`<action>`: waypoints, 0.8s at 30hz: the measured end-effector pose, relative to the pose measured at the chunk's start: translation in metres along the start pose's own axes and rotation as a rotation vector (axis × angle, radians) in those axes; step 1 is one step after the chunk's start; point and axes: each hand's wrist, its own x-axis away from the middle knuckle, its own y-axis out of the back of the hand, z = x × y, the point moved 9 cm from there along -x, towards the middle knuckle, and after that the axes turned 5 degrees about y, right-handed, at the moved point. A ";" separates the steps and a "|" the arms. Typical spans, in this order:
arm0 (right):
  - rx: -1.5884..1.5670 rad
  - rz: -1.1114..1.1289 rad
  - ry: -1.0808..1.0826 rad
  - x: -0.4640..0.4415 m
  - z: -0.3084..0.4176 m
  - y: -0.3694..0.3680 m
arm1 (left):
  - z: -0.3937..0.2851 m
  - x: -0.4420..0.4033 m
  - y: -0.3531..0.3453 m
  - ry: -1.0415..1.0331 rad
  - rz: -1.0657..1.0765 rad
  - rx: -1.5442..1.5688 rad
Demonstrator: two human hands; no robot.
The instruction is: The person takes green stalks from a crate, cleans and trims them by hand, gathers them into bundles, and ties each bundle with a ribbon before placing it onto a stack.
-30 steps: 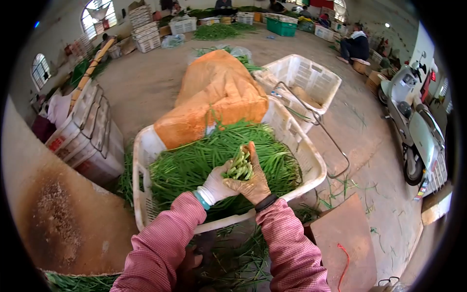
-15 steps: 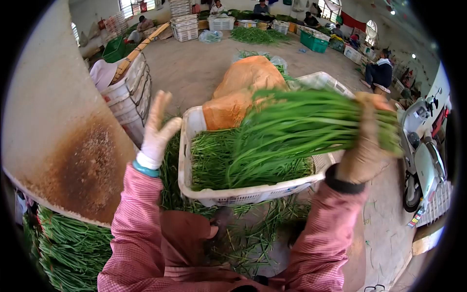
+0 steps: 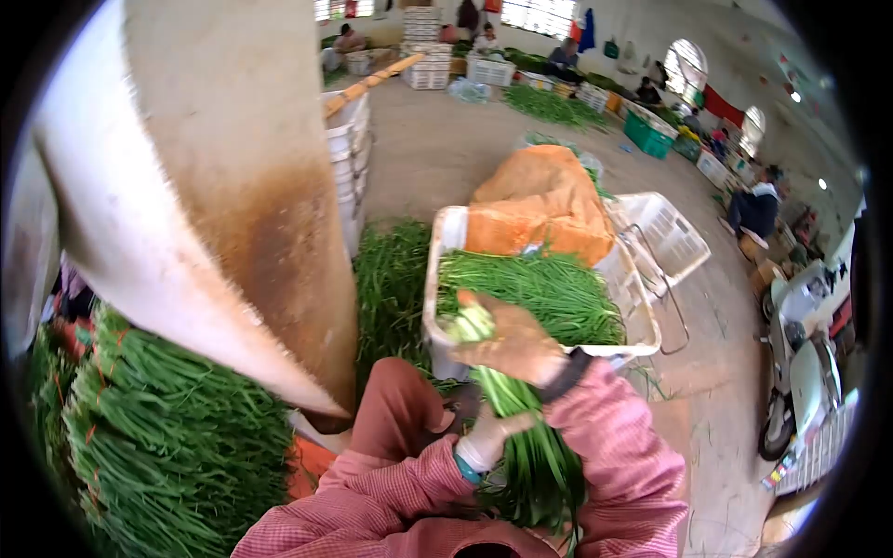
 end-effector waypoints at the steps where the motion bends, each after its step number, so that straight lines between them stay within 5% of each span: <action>1: 0.160 -0.030 0.177 -0.017 0.011 -0.020 | -0.015 0.005 0.021 -0.083 -0.051 0.060; 2: 0.316 -0.064 0.367 -0.033 0.021 -0.039 | -0.028 0.003 0.053 -0.131 -0.159 0.231; 3: 0.375 0.045 0.309 -0.047 0.025 -0.058 | -0.041 -0.001 0.077 -0.079 0.069 0.360; 4: 0.435 0.149 0.249 -0.057 0.027 -0.074 | -0.091 0.008 0.078 -0.156 -0.096 0.523; 5: 0.438 0.252 0.198 -0.058 0.028 -0.090 | -0.136 0.033 0.072 -0.208 -0.114 0.519; 9: 0.352 0.279 0.151 -0.055 -0.003 -0.100 | -0.141 0.013 0.123 -0.372 -0.188 0.458; 12: 0.060 -0.116 0.214 -0.024 -0.020 -0.062 | -0.131 -0.001 0.083 -0.195 -0.086 0.334; 13: -0.282 -0.254 0.187 -0.010 -0.032 -0.047 | -0.128 -0.005 0.062 -0.171 0.089 0.227; 17: -1.234 -0.723 0.158 0.041 -0.066 -0.019 | -0.080 0.007 0.005 -0.277 0.344 -0.685; 20: -1.288 -0.894 0.097 0.068 -0.085 -0.027 | -0.027 0.016 0.041 0.110 0.288 -0.647; 24: -1.550 -0.756 -0.097 0.097 -0.112 -0.038 | -0.043 0.068 0.060 0.620 0.474 -0.703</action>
